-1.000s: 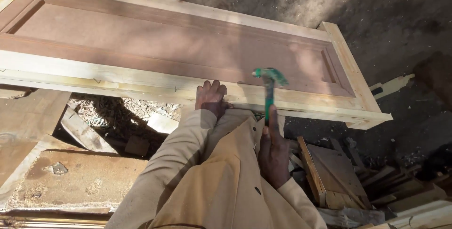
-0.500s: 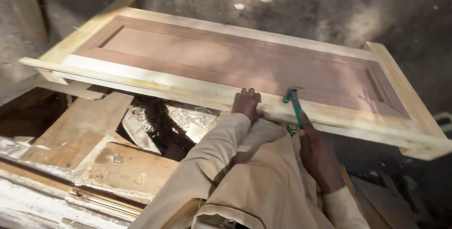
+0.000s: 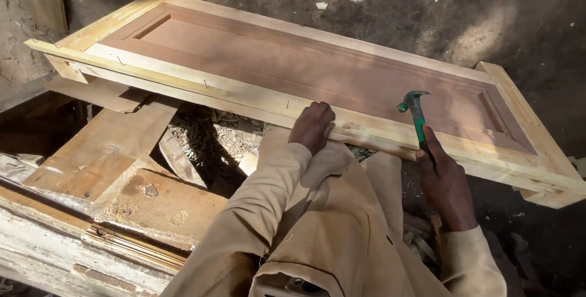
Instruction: Hammering nails into a wooden frame to assemble the components.
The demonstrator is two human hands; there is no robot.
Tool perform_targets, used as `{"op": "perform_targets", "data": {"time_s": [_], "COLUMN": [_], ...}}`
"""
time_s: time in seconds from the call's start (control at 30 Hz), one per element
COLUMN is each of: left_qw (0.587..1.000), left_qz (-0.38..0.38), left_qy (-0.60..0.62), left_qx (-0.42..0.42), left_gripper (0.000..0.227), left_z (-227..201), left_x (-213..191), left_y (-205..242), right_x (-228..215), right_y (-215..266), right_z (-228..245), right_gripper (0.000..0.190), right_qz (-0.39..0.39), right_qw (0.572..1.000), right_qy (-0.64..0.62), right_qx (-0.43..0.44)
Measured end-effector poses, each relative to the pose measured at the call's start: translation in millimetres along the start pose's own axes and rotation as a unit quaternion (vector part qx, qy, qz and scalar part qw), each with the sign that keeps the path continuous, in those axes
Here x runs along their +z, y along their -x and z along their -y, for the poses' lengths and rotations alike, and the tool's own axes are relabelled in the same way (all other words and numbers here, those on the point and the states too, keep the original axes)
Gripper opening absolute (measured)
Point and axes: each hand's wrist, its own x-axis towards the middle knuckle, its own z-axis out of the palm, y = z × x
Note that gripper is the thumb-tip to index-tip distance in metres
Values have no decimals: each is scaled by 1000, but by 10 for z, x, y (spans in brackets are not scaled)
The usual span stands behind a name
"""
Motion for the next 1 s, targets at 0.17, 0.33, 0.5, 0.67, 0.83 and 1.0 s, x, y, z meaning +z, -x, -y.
{"op": "perform_targets", "data": {"time_s": [0.17,0.33,0.5,0.67,0.83,1.0], "left_qw": [990,988,978,986,992,993], "left_qz": [-50,90,152,110,98,93], "left_qy": [-111,-112,-111,-93,-30,-29], "left_qx": [-66,-55,-90,-90,-73,-73], "left_gripper": [44,41,33,38,34,35], "left_z": [813,1240,1456,1550,1643,1559], "left_x": [-469,-755,-643,-421,-361,-398], "left_y": [271,375,479,476,541,476], "right_x": [337,1042,1442,1627,1791,1720], "right_y": [48,119,177,294,330,377], "right_z": [370,858,1422,1812,1670,1681], "right_gripper": [51,51,50,47,49,49], "right_qz": [-68,-115,-101,-69,-47,-43], "right_qw": [995,985,981,983,990,990], "right_qy": [-74,-131,-166,-166,-129,-133], "right_qx": [-27,-4,-24,-29,-26,-9]}}
